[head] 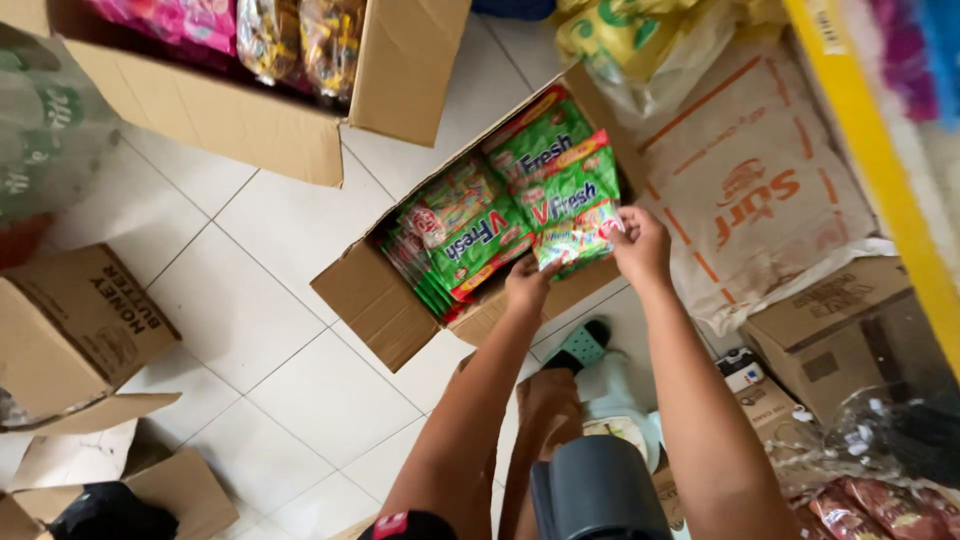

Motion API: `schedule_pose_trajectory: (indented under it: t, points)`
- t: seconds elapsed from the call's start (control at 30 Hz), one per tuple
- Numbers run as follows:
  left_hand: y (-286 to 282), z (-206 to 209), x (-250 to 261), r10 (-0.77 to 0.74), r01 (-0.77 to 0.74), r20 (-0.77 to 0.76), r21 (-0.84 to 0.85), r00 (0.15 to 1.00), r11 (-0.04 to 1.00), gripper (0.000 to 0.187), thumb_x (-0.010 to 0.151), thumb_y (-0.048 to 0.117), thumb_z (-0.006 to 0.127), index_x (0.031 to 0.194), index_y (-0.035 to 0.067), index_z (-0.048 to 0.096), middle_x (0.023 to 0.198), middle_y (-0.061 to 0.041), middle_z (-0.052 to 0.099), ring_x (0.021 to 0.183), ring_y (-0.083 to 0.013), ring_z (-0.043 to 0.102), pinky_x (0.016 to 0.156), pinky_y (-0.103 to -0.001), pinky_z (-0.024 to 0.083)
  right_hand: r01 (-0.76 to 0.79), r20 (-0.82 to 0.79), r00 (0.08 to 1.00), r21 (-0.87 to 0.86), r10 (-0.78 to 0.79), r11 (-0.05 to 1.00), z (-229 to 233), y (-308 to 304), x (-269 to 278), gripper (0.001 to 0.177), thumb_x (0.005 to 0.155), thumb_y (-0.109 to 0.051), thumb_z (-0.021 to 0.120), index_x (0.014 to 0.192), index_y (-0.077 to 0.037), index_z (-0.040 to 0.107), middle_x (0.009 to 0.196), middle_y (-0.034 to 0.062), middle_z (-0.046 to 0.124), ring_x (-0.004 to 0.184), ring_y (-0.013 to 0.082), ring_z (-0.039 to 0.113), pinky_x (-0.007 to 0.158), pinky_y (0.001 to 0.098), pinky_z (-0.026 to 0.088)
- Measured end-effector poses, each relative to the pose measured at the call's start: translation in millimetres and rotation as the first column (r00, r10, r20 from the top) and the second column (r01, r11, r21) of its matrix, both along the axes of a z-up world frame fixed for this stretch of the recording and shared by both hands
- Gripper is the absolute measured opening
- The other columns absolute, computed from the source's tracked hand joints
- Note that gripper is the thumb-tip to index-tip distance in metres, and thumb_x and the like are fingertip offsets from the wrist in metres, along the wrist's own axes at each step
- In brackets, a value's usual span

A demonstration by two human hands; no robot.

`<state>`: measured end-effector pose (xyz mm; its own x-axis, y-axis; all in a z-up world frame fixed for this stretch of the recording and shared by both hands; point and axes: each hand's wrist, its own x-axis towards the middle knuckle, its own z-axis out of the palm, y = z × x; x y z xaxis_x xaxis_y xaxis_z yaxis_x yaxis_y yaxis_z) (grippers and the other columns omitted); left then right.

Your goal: Restocking various candy and snack packets from cardboard boxes onto store shelves.

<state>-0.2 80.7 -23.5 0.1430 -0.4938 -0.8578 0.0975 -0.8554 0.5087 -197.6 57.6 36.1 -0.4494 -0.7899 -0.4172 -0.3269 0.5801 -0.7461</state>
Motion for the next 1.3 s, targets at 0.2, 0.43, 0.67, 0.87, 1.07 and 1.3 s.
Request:
schedule_pose_trajectory:
  t: [0.2,0.43,0.67,0.87,1.07,1.3]
  points:
    - [23,77,19,-0.083,0.017,-0.269,-0.238,0.96,0.971,0.05,0.085,0.002,0.081,0.132,0.0,0.066,0.105,-0.006,0.07,0.087,-0.0131,0.058,0.077,-0.029,0.048,0.052,0.112,0.993,-0.146,-0.036,0.988,69,45,-9,0.028,0.09,-0.003,0.078,0.116,-0.003,0.069,0.087,-0.0024,0.068,0.069,0.0046,0.052,0.062,0.0212,0.045]
    - [-3,245,14,-0.275,0.174,-0.179,-0.437,0.945,0.882,0.048,0.084,0.0,0.077,0.131,0.004,0.064,0.107,-0.003,0.074,0.094,-0.0122,0.068,0.086,-0.029,0.056,0.037,0.065,0.998,-0.32,-0.017,0.947,238,87,-7,0.055,0.076,-0.007,0.087,0.125,-0.003,0.062,0.101,0.0005,0.067,0.079,0.0069,0.055,0.073,0.0228,0.049]
    - [11,411,-32,-0.516,0.355,-0.084,-0.632,0.852,0.689,0.045,0.083,-0.002,0.079,0.127,0.003,0.067,0.096,-0.005,0.075,0.089,-0.0124,0.069,0.081,-0.028,0.057,0.129,0.009,0.989,-0.531,-0.146,0.837,381,165,-34,0.077,0.075,0.0,0.086,0.142,-0.001,0.049,0.116,0.005,0.06,0.093,0.0114,0.056,0.089,0.027,0.053]
    - [55,537,-102,-0.665,0.436,0.116,-0.834,0.738,0.337,0.041,0.082,-0.002,0.081,0.121,0.001,0.068,0.095,-0.006,0.074,0.083,-0.0118,0.07,0.077,-0.027,0.058,0.198,-0.157,0.918,-0.616,-0.365,0.763,497,246,-73,0.078,0.073,0.001,0.086,0.142,0.0,0.049,0.117,0.0059,0.059,0.095,0.013,0.056,0.088,0.0275,0.052]
    - [103,617,-191,-0.758,0.32,0.228,-0.947,0.612,-0.026,0.046,0.081,-0.001,0.084,0.124,-0.002,0.066,0.098,-0.009,0.071,0.084,-0.0157,0.069,0.077,-0.029,0.058,0.3,-0.266,0.767,-0.655,-0.584,0.693,575,337,-120,0.076,0.073,0.001,0.085,0.141,-0.001,0.051,0.113,0.0048,0.06,0.096,0.0113,0.057,0.085,0.0266,0.052]
    - [149,681,-310,-0.816,0.241,0.345,-0.936,0.465,-0.258,0.041,0.09,0.003,0.076,0.129,-0.001,0.064,0.103,-0.015,0.07,0.085,-0.0265,0.07,0.074,-0.035,0.058,0.263,-0.218,0.709,-0.8,-0.67,0.539,594,407,-205,0.079,0.082,0.007,0.079,0.154,0.001,0.045,0.119,0.0032,0.055,0.106,0.012,0.054,0.099,0.0277,0.051]
